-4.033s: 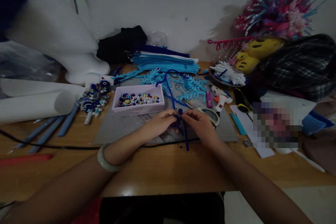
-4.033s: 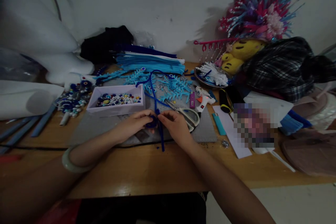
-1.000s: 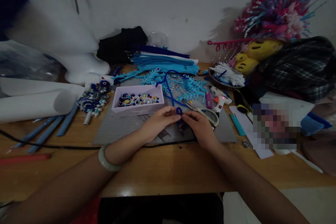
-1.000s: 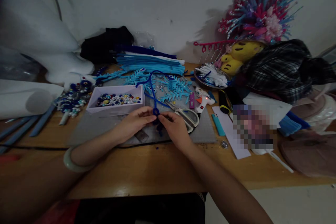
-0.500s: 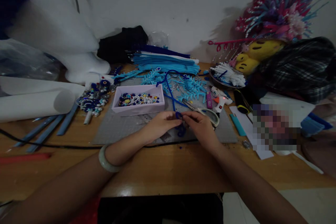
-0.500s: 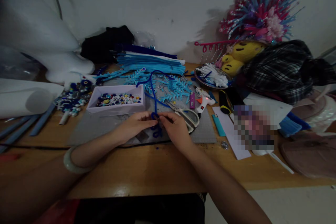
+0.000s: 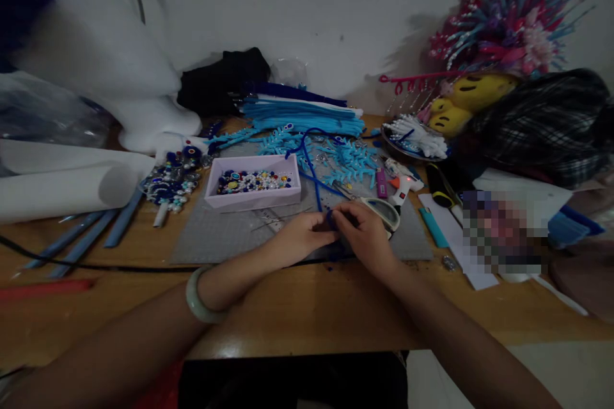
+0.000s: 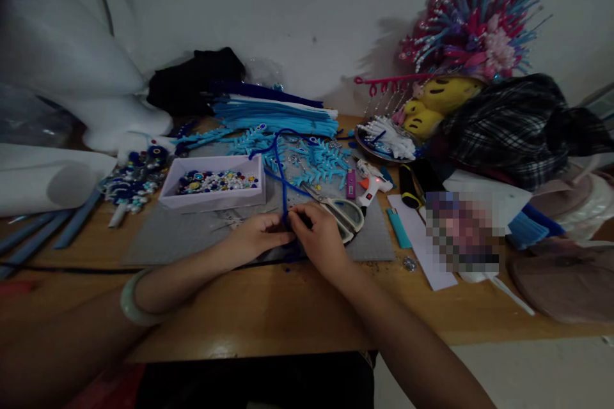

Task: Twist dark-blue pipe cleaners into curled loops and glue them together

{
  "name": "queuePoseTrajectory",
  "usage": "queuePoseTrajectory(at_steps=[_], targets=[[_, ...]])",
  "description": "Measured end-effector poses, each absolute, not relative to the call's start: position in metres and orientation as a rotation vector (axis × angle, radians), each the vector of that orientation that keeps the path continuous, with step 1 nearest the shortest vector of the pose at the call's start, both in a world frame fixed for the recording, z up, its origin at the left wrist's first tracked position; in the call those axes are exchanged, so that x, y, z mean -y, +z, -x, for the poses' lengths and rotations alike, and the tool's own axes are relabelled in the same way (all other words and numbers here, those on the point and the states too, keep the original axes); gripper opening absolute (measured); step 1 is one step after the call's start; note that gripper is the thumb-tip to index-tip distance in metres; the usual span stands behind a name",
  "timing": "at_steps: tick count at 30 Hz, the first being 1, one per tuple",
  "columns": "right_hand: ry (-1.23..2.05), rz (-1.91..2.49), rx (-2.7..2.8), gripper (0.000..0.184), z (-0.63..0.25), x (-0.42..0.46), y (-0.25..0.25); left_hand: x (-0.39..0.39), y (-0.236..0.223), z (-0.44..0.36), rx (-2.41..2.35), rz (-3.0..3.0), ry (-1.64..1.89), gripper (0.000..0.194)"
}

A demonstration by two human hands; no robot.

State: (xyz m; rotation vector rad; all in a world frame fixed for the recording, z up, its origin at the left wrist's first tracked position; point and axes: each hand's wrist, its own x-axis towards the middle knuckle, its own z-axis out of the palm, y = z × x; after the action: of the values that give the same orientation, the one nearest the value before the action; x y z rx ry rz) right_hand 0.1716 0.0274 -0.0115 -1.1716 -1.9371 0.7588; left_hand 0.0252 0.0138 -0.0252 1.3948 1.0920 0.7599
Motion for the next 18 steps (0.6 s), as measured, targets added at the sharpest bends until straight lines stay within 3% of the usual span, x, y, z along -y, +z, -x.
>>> queuePoseTrajectory(at_steps=[6,18], targets=[[0.723,1.095,1.977,0.012,-0.172,-0.027,-0.011,-0.015,-0.025,-0.025,-1.127,-1.279,0.870,0.013],[0.722,1.003,2.050,0.030,-0.175,-0.026,-0.010,-0.010,-0.004,-0.026,-1.248,-0.942,0.882,0.008]])
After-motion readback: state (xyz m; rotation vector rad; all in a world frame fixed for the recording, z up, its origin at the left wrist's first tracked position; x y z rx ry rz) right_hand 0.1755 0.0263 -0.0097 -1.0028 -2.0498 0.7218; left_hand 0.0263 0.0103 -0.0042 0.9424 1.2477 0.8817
